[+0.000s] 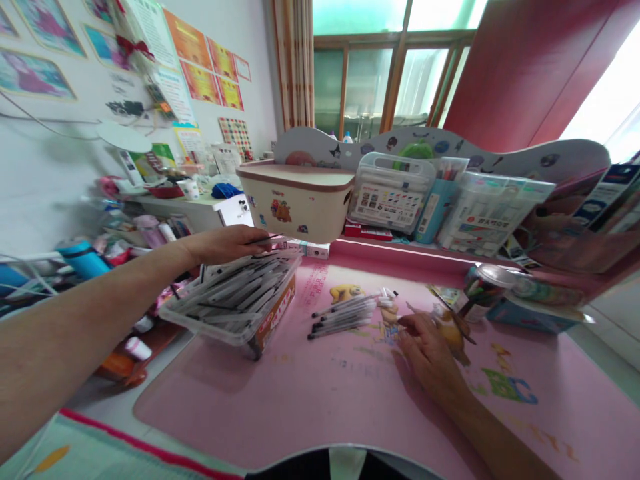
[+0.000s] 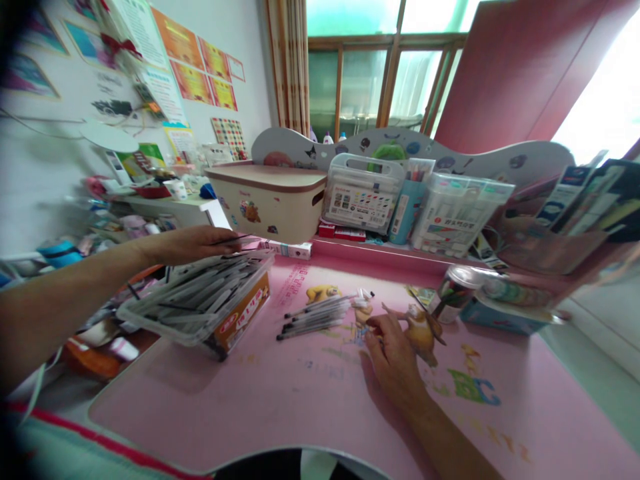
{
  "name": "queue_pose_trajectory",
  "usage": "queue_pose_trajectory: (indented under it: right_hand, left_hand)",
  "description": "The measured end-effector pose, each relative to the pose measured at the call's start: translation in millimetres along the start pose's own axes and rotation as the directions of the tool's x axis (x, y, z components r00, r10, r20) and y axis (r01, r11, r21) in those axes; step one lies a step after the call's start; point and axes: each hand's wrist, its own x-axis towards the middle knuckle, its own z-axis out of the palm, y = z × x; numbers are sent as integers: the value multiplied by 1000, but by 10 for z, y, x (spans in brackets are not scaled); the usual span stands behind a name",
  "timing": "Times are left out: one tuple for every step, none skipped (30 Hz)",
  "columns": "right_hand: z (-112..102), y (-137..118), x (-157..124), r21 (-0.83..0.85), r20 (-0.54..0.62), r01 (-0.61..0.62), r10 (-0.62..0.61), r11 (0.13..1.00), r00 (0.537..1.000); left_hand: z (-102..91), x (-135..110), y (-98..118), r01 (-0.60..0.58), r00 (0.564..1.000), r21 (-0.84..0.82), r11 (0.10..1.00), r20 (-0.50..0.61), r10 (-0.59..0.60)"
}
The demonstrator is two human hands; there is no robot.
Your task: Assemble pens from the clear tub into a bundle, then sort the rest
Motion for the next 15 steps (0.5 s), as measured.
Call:
queue_pose_trajectory:
  right_hand:
    - [-1,-1,0,0,-2,1,-1,1000,1000]
    - [-3,-2,0,1,-3,1,-1,1000,1000]
    - [-4,-2,1,2,-3,1,-1,1000,1000]
    - [-5,-2,3,4,-4,1,-1,1000,1000]
    - [-6,-1,5,5,-4,1,-1,1000,1000]
    - [-5,1,7,6,-2,1,-1,1000,1000]
    - [-4,4,8,6,0,-1,1,1000,1000]
    - [-2,8,9,6,2,-3,3,1000,1000]
    - [1,12,10,5,5,-6,6,1000,1000]
    - [4,18,9,1,6,-9,9,1000,1000]
    - [8,24,7,-3,7,-11,11,1000,1000]
    - [12,31,5,-8,8,-12,12,1000,1000]
    - [15,38,4,-12,10,-13,13,1000,1000]
    - [17,44,2,-14,13,-14,14,1000,1000]
    - [17,50,1,-14,18,-13,14,1000,1000]
  left_hand:
    - [-17,2,9,-13,997,40,999,78,10]
    - [-39,9,10,-35,978,93,995,206,15]
    - [-63,18,4,-65,966,130,989,258,30]
    - [-84,27,-6,-99,970,160,982,235,59]
    - [-101,33,-14,-134,974,202,970,209,91]
    - [-109,31,-19,-172,975,258,951,186,126]
    - [-108,22,-15,-204,974,320,925,166,157]
    - [-97,6,-2,-217,974,377,900,143,175]
    - [-75,-18,20,-207,978,417,885,104,180]
    - [-44,-45,52,-181,983,438,881,51,176]
    - [-7,-73,89,-147,985,439,886,-12,169]
    - [30,-98,130,-115,983,429,896,-79,164]
    - [64,-118,170,-91,976,416,905,-143,164]
    - [91,-132,206,-75,966,404,912,-196,166]
    - [107,-138,233,-66,961,412,909,-218,169]
